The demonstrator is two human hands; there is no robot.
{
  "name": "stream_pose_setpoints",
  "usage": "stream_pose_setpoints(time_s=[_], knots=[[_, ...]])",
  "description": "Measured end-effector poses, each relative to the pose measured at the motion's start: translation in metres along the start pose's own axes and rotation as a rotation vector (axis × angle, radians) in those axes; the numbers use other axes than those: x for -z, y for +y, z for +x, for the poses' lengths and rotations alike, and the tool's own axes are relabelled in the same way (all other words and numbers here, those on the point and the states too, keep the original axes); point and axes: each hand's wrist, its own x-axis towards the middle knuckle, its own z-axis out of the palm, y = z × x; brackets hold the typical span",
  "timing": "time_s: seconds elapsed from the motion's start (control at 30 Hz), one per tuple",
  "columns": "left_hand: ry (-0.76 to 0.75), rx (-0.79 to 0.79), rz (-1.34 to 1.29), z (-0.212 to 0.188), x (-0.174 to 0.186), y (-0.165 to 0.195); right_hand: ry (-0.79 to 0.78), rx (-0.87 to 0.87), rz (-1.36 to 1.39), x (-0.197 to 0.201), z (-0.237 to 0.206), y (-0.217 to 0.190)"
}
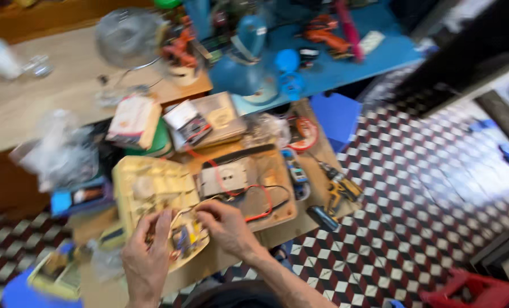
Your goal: The person disassembles a beige plastic appliance, removes a metal plate, and uses a multimeter to test internal components. They then use a cordless drill to remove screws from the circuit board and continue manipulating wires and components.
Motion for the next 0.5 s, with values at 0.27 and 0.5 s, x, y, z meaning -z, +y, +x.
stream_pose_setpoints(time_s=[0.27, 0.5], knots=[[-0.596, -0.287, -0.378, -0.015, -0.105, -0.07, 0.553, -0.093, 0.061, 0.003, -0.107, -0.013], [-0.856, -0.208, -0.46, -0.101, -0.106, -0.047, 0.813, -0.224, 0.103, 0.008, -0.198, -0.045]])
